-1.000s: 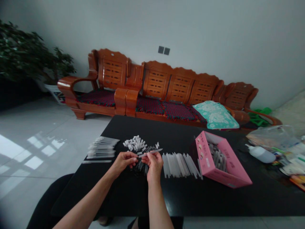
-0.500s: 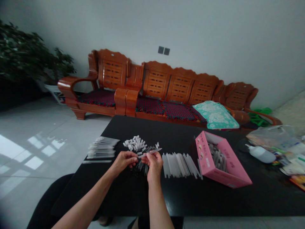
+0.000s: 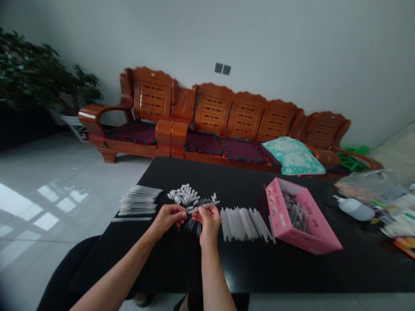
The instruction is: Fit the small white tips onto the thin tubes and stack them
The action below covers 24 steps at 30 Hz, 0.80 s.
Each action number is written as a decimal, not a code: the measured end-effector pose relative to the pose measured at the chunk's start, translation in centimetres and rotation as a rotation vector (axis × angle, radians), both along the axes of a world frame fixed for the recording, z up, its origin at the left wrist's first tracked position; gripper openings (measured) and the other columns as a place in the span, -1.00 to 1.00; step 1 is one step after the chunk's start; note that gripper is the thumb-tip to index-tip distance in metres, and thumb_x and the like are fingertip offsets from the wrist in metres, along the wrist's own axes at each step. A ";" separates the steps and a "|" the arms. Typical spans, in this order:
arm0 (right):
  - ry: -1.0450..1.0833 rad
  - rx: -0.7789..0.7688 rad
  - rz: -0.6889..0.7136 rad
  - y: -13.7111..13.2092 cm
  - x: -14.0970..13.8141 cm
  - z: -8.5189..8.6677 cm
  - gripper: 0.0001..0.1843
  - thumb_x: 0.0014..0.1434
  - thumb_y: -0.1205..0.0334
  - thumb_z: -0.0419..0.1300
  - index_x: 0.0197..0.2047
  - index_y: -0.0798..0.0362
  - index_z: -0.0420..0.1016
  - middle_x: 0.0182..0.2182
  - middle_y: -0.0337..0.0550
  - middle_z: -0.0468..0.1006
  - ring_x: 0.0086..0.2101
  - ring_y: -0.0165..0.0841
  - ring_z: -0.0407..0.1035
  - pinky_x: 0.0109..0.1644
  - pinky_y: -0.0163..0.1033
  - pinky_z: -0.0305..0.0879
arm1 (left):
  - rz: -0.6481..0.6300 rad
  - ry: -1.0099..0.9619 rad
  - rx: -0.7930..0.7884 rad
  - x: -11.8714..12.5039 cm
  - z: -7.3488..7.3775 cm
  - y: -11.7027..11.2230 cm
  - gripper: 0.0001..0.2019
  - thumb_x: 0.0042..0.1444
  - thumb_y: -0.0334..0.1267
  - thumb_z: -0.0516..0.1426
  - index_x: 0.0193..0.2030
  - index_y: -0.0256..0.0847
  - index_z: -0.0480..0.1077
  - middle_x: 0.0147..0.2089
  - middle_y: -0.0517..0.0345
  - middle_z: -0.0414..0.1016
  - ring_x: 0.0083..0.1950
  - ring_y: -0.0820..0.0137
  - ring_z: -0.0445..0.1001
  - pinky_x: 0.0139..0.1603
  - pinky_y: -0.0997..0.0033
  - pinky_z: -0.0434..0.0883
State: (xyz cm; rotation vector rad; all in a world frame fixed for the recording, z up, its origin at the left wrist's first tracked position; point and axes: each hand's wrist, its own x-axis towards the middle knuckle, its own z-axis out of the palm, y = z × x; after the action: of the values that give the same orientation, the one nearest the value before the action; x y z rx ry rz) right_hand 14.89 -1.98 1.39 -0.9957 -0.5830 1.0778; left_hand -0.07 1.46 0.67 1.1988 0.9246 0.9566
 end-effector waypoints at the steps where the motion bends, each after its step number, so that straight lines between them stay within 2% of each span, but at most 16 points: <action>1: 0.000 0.001 -0.003 0.0 0.0 0.0 -0.63 -0.06 0.19 0.37 -0.23 0.10 0.33 -0.46 -0.13 0.63 -0.53 -0.29 0.53 -0.48 -0.28 0.47 | 0.007 -0.007 -0.004 0.0 0.0 0.0 -0.74 -0.11 -0.14 0.29 -0.38 -0.33 0.51 -0.56 0.15 0.49 -0.58 0.49 0.40 -0.59 0.58 0.32; 8: 0.021 0.001 -0.018 0.0 -0.1 -0.1 -0.62 -0.10 0.16 0.40 -0.26 0.09 0.35 -0.46 -0.13 0.63 -0.53 -0.28 0.54 -0.47 -0.26 0.47 | 0.033 0.002 0.004 0.2 -0.1 -0.2 -0.72 -0.08 -0.09 0.27 -0.48 -0.32 0.47 -0.56 0.13 0.49 -0.59 0.49 0.38 -0.61 0.57 0.28; 13: 0.026 -0.001 -0.033 0.2 -0.2 -0.6 -0.63 -0.10 0.16 0.40 -0.28 0.10 0.35 -0.49 -0.12 0.62 -0.54 -0.29 0.53 -0.49 -0.29 0.46 | 0.109 -0.003 0.040 0.5 -0.2 -0.3 -0.76 -0.14 -0.16 0.31 -0.42 -0.31 0.47 -0.61 0.22 0.43 -0.62 0.51 0.35 -0.58 0.55 0.29; 18: 0.024 0.002 -0.032 0.4 -0.1 -0.8 -0.65 -0.08 0.18 0.39 -0.30 0.10 0.35 -0.50 -0.15 0.61 -0.55 -0.31 0.52 -0.50 -0.30 0.45 | 0.115 -0.025 0.108 0.6 -0.6 -0.3 -0.72 -0.18 -0.19 0.34 -0.35 -0.31 0.47 -0.50 0.19 0.48 -0.53 0.48 0.40 -0.53 0.54 0.34; 20: 0.026 0.001 -0.039 0.4 0.0 -0.8 -0.65 -0.08 0.17 0.39 -0.30 0.10 0.35 -0.50 -0.16 0.61 -0.55 -0.30 0.52 -0.50 -0.29 0.46 | 0.089 -0.029 0.104 0.6 -0.8 -0.2 -0.70 -0.12 -0.13 0.31 -0.33 -0.32 0.47 -0.47 0.15 0.49 -0.51 0.47 0.42 -0.53 0.54 0.35; 24: 0.026 -0.002 -0.044 0.4 -0.1 -0.9 -0.65 -0.09 0.17 0.40 -0.31 0.10 0.36 -0.51 -0.17 0.61 -0.55 -0.30 0.52 -0.50 -0.29 0.46 | 0.019 0.023 0.072 0.5 -1.2 -0.1 -0.58 0.08 0.06 0.12 -0.44 -0.34 0.44 -0.53 0.11 0.46 -0.58 0.48 0.39 -0.63 0.55 0.30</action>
State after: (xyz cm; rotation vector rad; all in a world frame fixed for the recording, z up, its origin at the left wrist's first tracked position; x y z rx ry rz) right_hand 14.79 -1.60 0.54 -0.9900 -0.5364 1.0511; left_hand 0.42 1.32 -0.49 1.2660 0.9276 1.0010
